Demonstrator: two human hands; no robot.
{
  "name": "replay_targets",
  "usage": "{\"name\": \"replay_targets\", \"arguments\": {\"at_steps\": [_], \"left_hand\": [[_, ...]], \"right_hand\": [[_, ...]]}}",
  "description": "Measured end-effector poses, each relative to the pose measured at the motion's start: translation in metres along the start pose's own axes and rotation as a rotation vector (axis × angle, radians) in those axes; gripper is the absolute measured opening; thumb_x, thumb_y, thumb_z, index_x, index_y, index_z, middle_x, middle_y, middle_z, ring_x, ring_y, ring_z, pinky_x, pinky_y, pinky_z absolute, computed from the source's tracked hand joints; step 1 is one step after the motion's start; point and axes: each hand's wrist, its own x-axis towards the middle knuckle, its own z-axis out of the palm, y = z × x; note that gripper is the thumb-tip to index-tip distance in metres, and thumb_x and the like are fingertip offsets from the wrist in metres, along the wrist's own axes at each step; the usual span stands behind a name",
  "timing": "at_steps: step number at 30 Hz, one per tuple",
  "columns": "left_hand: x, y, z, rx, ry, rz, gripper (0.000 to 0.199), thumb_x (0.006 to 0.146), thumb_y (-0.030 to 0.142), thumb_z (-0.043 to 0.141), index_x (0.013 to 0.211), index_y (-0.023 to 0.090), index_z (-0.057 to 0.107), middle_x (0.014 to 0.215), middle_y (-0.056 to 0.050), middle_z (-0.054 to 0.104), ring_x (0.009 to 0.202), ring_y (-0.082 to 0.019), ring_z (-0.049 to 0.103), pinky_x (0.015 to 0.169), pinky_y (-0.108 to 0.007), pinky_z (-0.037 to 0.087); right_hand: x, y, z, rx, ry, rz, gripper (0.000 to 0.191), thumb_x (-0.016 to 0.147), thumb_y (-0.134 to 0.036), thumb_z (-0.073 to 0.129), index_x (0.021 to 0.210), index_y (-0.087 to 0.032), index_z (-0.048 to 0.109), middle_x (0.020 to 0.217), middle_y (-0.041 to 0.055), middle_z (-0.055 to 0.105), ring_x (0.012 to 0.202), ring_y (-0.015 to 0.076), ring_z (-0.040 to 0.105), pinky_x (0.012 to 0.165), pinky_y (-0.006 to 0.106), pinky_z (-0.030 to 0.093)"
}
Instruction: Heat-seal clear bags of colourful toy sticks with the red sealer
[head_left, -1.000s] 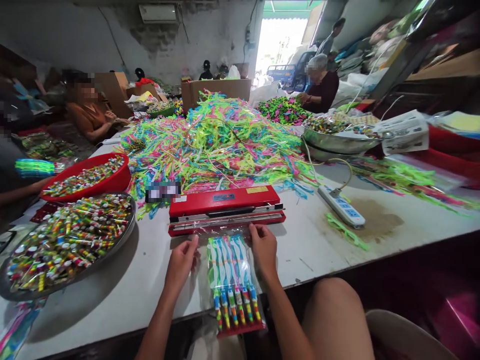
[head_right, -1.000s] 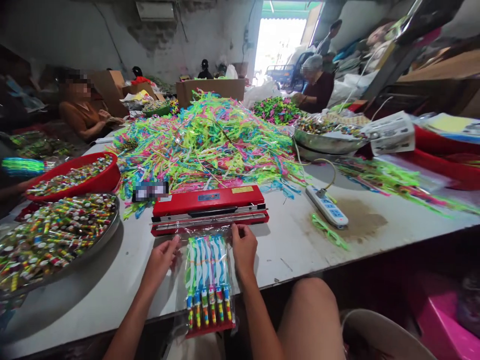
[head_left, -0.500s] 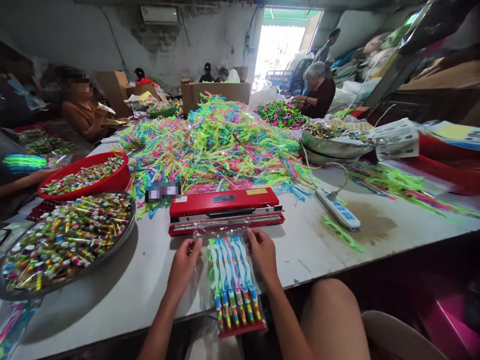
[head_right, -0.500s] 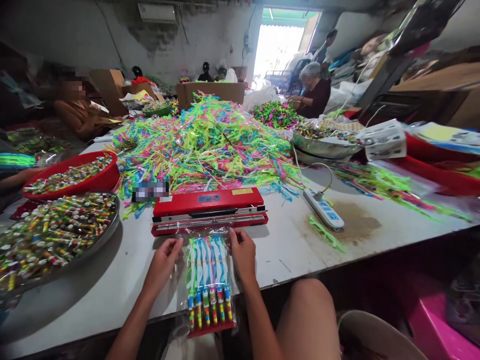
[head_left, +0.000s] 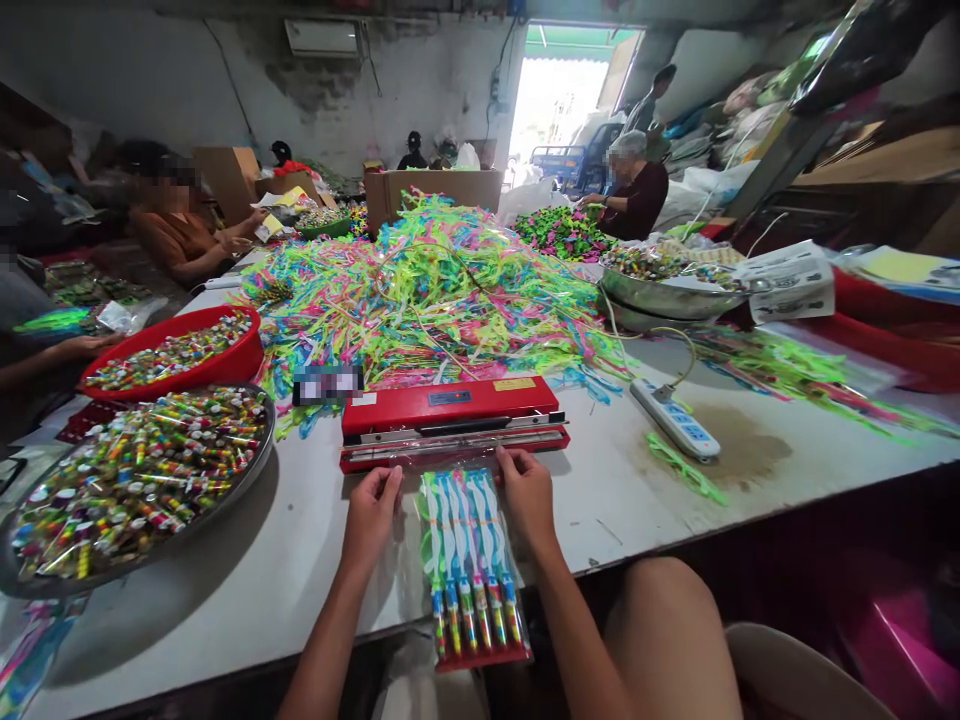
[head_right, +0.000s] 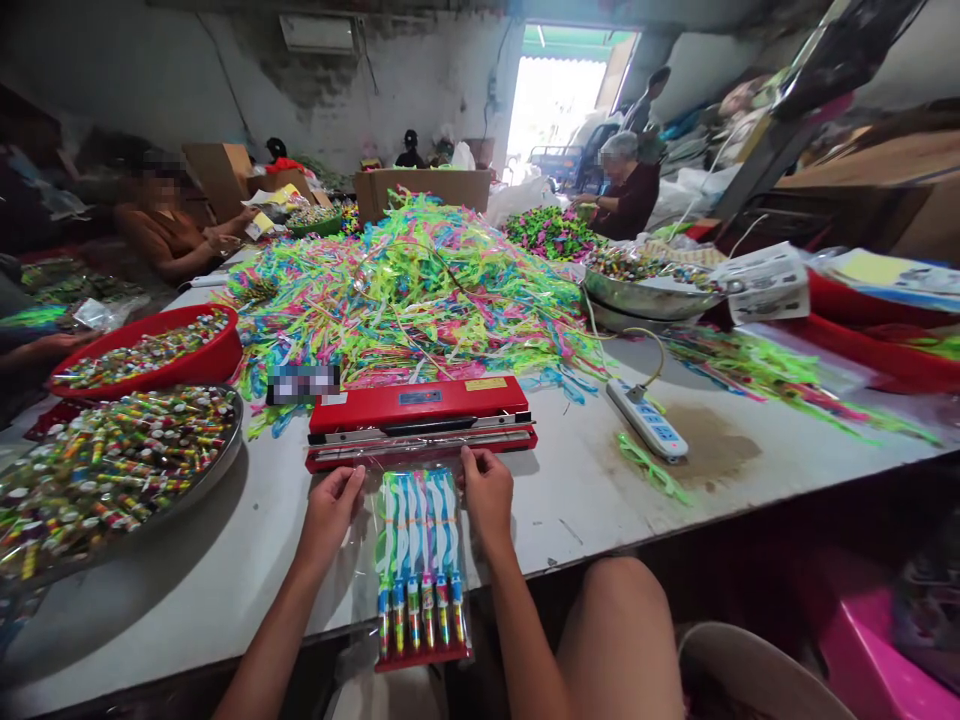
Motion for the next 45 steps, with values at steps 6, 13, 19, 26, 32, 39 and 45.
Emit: {"name": "replay_targets", "arguments": {"at_steps": [6, 13, 19, 26, 32, 39, 45], "left_hand": [[0.014, 0.002, 0.009, 0.032, 0.039, 0.053, 0.062, 0.080, 0.077, 0.079, 0.087, 0.016, 0.076, 0.071, -0.002, 0.066, 0.062, -0.016, 0.055, 0.057, -0.024, 0.043], [-0.002, 0.015, -0.014, 0.331, 0.120, 0.158, 0.052, 0.096, 0.068, 0.065, 0.093, 0.018, 0.078, 0.079, -0.004, 0.074, 0.074, -0.021, 0.068, 0.070, -0.028, 0.051], [0.082, 0.113, -0.033, 0.710, -0.400, 0.389, 0.036, 0.100, 0.046, 0.061, 0.114, 0.019, 0.081, 0.103, -0.006, 0.082, 0.089, -0.020, 0.073, 0.081, -0.027, 0.053], [0.172, 0.157, 0.000, 1.148, -1.146, 0.020, 0.035, 0.083, 0.036, 0.076, 0.110, 0.018, 0.088, 0.063, 0.000, 0.068, 0.056, -0.013, 0.054, 0.054, -0.022, 0.042], [0.174, 0.158, 0.018, 1.276, -1.314, -0.044, 0.024, 0.079, 0.026, 0.072, 0.095, 0.017, 0.088, 0.050, 0.001, 0.058, 0.047, -0.014, 0.048, 0.048, -0.024, 0.038], [0.167, 0.168, 0.030, 1.395, -1.314, 0.047, 0.014, 0.072, 0.017, 0.068, 0.058, 0.016, 0.072, 0.048, -0.001, 0.057, 0.049, -0.016, 0.050, 0.051, -0.027, 0.037], [0.177, 0.172, 0.041, 1.594, -1.199, -0.004, 0.030, 0.069, 0.027, 0.081, 0.046, 0.017, 0.064, 0.048, -0.004, 0.058, 0.056, -0.019, 0.054, 0.060, -0.030, 0.045]], "right_hand": [[0.002, -0.005, 0.003, -0.065, 0.070, -0.032, 0.060, 0.086, -0.079, 0.071, 0.083, -0.019, 0.075, 0.072, 0.0060, 0.072, 0.064, 0.0217, 0.059, 0.063, 0.033, 0.044], [-0.005, 0.000, 0.005, -0.050, 0.101, 0.005, 0.056, 0.085, -0.073, 0.074, 0.091, -0.017, 0.078, 0.078, 0.0067, 0.075, 0.064, 0.0214, 0.062, 0.063, 0.033, 0.048], [-0.006, -0.004, 0.006, -0.027, 0.064, -0.014, 0.060, 0.083, -0.077, 0.073, 0.089, -0.018, 0.075, 0.080, 0.0071, 0.076, 0.064, 0.0224, 0.064, 0.065, 0.034, 0.049], [-0.002, -0.001, 0.009, -0.040, 0.035, -0.055, 0.061, 0.083, -0.080, 0.069, 0.086, -0.019, 0.072, 0.076, 0.0069, 0.074, 0.066, 0.0239, 0.064, 0.068, 0.036, 0.049], [0.000, 0.003, 0.010, -0.051, 0.028, -0.056, 0.057, 0.084, -0.078, 0.067, 0.084, -0.020, 0.069, 0.076, 0.0061, 0.073, 0.068, 0.0244, 0.065, 0.069, 0.036, 0.048], [0.000, 0.007, 0.007, -0.054, 0.002, -0.086, 0.054, 0.087, -0.074, 0.067, 0.086, -0.020, 0.069, 0.080, 0.0067, 0.075, 0.073, 0.0248, 0.065, 0.072, 0.035, 0.048], [0.000, 0.005, 0.006, -0.079, -0.008, -0.086, 0.058, 0.085, -0.078, 0.067, 0.086, -0.020, 0.069, 0.084, 0.0090, 0.076, 0.078, 0.0268, 0.066, 0.074, 0.036, 0.048]]}}
